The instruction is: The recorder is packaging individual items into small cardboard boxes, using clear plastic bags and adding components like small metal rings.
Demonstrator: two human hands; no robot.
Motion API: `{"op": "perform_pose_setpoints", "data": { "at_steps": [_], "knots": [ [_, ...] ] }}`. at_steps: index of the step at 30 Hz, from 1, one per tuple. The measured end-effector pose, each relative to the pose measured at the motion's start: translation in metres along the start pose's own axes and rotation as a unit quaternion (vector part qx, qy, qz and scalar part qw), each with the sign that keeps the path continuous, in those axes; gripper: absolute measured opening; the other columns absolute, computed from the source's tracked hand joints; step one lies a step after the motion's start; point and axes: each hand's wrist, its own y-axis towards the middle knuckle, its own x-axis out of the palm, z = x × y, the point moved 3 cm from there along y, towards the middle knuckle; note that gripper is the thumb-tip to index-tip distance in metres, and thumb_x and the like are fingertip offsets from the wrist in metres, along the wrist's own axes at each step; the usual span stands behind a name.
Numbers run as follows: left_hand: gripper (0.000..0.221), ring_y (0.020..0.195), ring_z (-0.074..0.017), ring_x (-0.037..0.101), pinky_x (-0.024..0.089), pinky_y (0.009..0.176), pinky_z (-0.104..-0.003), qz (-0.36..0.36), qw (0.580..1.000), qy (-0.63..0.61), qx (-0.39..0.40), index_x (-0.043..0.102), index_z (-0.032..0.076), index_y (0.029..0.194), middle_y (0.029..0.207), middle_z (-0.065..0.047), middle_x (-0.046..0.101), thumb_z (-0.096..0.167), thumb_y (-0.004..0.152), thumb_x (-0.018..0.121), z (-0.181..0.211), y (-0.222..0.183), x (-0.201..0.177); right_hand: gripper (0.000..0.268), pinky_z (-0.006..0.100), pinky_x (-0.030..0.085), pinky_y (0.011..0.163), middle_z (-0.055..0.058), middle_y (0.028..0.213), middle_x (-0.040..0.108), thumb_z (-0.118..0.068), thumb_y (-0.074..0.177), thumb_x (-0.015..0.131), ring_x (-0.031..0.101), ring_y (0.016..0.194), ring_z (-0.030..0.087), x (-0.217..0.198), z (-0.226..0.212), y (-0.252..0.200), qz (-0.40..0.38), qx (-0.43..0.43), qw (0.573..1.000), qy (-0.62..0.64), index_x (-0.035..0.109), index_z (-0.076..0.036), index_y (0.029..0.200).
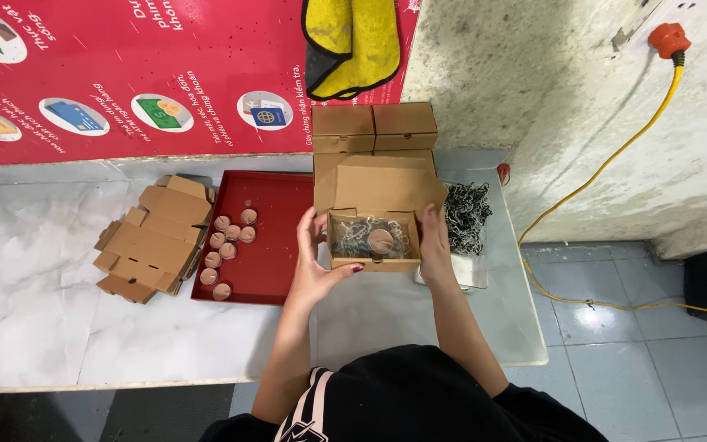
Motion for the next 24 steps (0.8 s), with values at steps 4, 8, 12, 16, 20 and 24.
{"op": "perform_pose_setpoints", "data": {
  "at_steps": [4,8,12,16,20,24],
  "knots": [
    [0.129,0.143,-0.0306,0.048,0.035,0.122,-0.044,-0.009,1.0,0.024,0.006,0.01,0.008,0.166,0.158,-0.018,0.046,0.014,0.069,0.095,0.015,0.005,0.0,0.064,0.035,0.039,0.115,0.012,0.147,0.054,-0.05,0.112,0.027,0.052,0.133,0.021,0.0,0.008,0.0,-0.052,0.043,0.995,0.079,0.044,0.0,0.149],
    [0.115,0.158,-0.0326,0.029,0.027,0.126,-0.045,-0.05,0.997,0.054,-0.01,0.006,0.006,0.167,0.172,-0.02,0.024,0.014,0.082,0.083,0.025,0.008,0.005,0.062,0.036,0.033,0.119,0.006,0.158,0.043,-0.044,0.109,0.029,0.041,0.143,0.021,0.019,-0.013,-0.002,-0.071,0.085,0.988,0.111,0.032,-0.006,0.158],
    [0.097,0.163,-0.0329,0.009,0.015,0.131,-0.045,-0.06,0.996,0.061,0.006,0.007,0.006,0.167,0.176,-0.02,0.009,0.013,0.094,0.071,0.028,0.01,0.013,0.061,0.036,0.029,0.121,0.005,0.164,0.034,-0.028,0.107,0.04,0.035,0.148,0.02,0.061,-0.07,-0.011,-0.109,0.063,0.99,0.057,0.025,-0.009,0.163],
    [0.086,0.166,-0.0323,0.006,0.012,0.134,-0.045,-0.029,0.999,-0.014,0.028,0.013,0.007,0.167,0.178,-0.018,0.007,0.008,0.098,0.064,0.024,0.011,0.018,0.062,0.035,0.027,0.123,0.011,0.167,0.033,-0.023,0.106,0.042,0.034,0.151,0.023,0.059,-0.072,-0.008,-0.122,0.035,0.991,0.036,0.027,-0.007,0.164],
    [0.078,0.166,-0.0321,0.009,0.012,0.134,-0.046,-0.024,0.999,-0.005,0.041,0.016,0.008,0.166,0.177,-0.017,0.009,0.006,0.101,0.061,0.021,0.01,0.019,0.071,0.039,0.025,0.125,0.017,0.169,0.031,-0.046,0.107,0.035,0.033,0.153,0.027,0.052,-0.078,-0.01,-0.154,0.023,0.988,0.009,0.025,-0.007,0.166],
    [0.078,0.165,-0.0326,0.01,0.014,0.134,-0.046,-0.032,0.999,0.003,0.035,0.018,0.008,0.165,0.177,-0.017,0.008,0.001,0.1,0.061,0.02,0.011,0.02,0.098,0.044,0.016,0.127,0.018,0.172,0.024,-0.074,0.098,0.038,0.022,0.159,0.028,0.058,-0.093,-0.016,-0.197,-0.011,0.977,-0.079,0.018,-0.008,0.167]
  ]
}}
